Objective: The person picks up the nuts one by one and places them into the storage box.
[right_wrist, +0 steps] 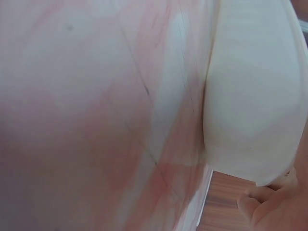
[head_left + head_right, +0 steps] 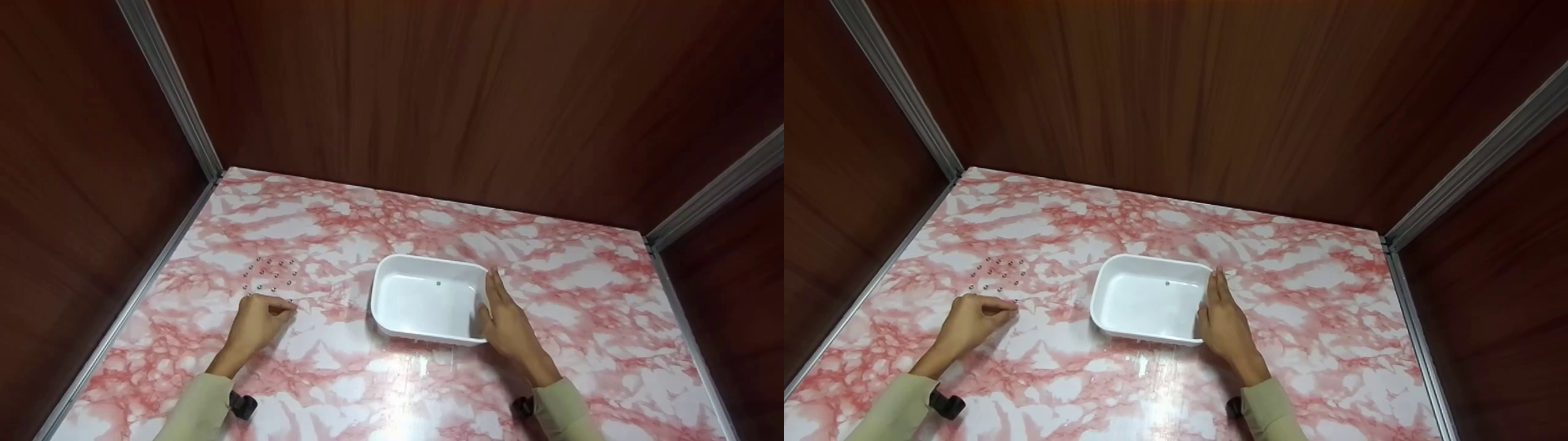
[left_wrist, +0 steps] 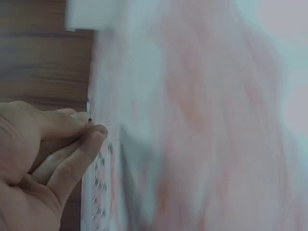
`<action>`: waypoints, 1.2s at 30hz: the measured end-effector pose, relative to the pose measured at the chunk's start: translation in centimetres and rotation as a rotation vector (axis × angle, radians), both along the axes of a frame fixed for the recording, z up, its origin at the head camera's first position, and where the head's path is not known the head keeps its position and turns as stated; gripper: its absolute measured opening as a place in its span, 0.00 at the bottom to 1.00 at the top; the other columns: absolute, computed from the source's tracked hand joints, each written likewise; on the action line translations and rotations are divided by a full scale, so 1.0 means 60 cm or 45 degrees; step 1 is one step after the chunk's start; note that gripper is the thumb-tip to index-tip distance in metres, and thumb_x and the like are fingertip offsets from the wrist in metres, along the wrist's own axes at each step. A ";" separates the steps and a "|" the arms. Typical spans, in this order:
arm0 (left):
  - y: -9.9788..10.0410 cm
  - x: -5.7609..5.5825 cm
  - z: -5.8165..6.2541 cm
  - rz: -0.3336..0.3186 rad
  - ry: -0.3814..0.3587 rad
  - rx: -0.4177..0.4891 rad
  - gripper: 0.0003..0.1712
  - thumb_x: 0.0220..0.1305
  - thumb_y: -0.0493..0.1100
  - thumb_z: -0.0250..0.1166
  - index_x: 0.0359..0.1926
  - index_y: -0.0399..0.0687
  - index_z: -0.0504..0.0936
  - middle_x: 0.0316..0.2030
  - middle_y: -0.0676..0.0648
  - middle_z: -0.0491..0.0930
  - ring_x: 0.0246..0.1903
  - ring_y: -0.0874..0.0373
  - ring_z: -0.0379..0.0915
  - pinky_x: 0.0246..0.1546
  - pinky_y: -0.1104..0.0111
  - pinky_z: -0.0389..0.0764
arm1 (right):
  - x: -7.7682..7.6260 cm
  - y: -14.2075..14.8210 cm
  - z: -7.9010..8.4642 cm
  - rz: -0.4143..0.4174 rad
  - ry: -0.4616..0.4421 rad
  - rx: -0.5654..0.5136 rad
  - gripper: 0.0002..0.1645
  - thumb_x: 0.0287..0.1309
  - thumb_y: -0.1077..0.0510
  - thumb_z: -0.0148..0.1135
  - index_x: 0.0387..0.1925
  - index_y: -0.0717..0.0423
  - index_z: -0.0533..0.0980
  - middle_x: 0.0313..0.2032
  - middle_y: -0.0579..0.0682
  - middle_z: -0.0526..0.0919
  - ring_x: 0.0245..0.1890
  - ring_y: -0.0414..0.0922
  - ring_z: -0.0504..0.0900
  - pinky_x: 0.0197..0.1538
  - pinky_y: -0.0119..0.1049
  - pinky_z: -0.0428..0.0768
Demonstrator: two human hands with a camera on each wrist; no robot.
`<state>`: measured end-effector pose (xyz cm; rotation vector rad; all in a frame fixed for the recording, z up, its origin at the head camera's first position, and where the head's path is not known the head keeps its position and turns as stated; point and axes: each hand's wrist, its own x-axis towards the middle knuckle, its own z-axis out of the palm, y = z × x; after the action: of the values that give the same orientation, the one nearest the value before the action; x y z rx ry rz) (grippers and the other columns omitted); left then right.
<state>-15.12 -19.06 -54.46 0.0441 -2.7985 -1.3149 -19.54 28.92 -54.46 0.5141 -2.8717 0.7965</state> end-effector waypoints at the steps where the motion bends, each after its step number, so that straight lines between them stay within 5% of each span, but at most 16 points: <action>1: 0.004 -0.002 0.002 0.038 -0.037 0.075 0.06 0.65 0.36 0.73 0.41 0.46 0.94 0.42 0.43 0.93 0.43 0.50 0.90 0.45 0.62 0.90 | 0.000 0.000 0.000 0.000 -0.001 -0.003 0.41 0.77 0.61 0.53 0.80 0.71 0.48 0.83 0.68 0.47 0.75 0.68 0.67 0.62 0.59 0.80; 5: 0.018 -0.009 0.008 0.137 -0.165 0.420 0.07 0.64 0.35 0.74 0.42 0.39 0.93 0.41 0.40 0.92 0.40 0.57 0.91 0.41 0.71 0.89 | 0.000 0.000 -0.001 -0.003 -0.002 -0.007 0.41 0.77 0.60 0.53 0.80 0.71 0.49 0.83 0.67 0.47 0.75 0.68 0.67 0.63 0.59 0.80; 9: 0.032 -0.017 0.013 0.162 -0.284 0.849 0.14 0.65 0.28 0.70 0.50 0.24 0.87 0.45 0.31 0.90 0.39 0.54 0.92 0.44 0.70 0.90 | -0.001 -0.001 -0.002 -0.006 0.012 -0.006 0.40 0.77 0.60 0.54 0.80 0.71 0.50 0.83 0.67 0.48 0.74 0.67 0.69 0.63 0.59 0.80; 13: 0.046 -0.024 0.018 0.143 -0.330 1.076 0.19 0.65 0.24 0.67 0.55 0.15 0.80 0.49 0.26 0.87 0.40 0.52 0.92 0.48 0.67 0.90 | 0.000 -0.002 -0.002 -0.005 0.038 -0.013 0.40 0.76 0.61 0.55 0.80 0.71 0.52 0.82 0.67 0.50 0.70 0.68 0.74 0.57 0.57 0.82; 20: 0.068 -0.034 0.032 0.135 -0.362 1.205 0.21 0.65 0.22 0.66 0.57 0.15 0.78 0.49 0.28 0.87 0.45 0.50 0.92 0.53 0.65 0.89 | -0.001 -0.002 -0.002 -0.016 0.066 -0.009 0.40 0.75 0.62 0.56 0.79 0.71 0.53 0.82 0.67 0.52 0.68 0.68 0.76 0.58 0.59 0.82; 27: 0.093 -0.049 0.043 0.090 -0.354 1.220 0.20 0.65 0.23 0.66 0.57 0.15 0.78 0.49 0.27 0.87 0.45 0.48 0.92 0.52 0.64 0.89 | 0.000 0.001 -0.001 -0.023 0.033 -0.026 0.40 0.76 0.61 0.55 0.80 0.70 0.52 0.82 0.68 0.52 0.59 0.64 0.83 0.47 0.52 0.84; 36: 0.126 -0.064 0.054 0.026 -0.375 1.251 0.17 0.65 0.22 0.65 0.54 0.15 0.80 0.46 0.27 0.87 0.42 0.50 0.92 0.52 0.63 0.89 | 0.001 -0.001 0.001 -0.032 0.010 -0.015 0.40 0.76 0.59 0.55 0.80 0.69 0.52 0.83 0.65 0.51 0.76 0.63 0.67 0.68 0.58 0.78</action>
<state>-18.98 -11.47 -51.21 0.3137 -2.0001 -2.6808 -19.50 28.88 -54.39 0.4777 -2.8581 0.8054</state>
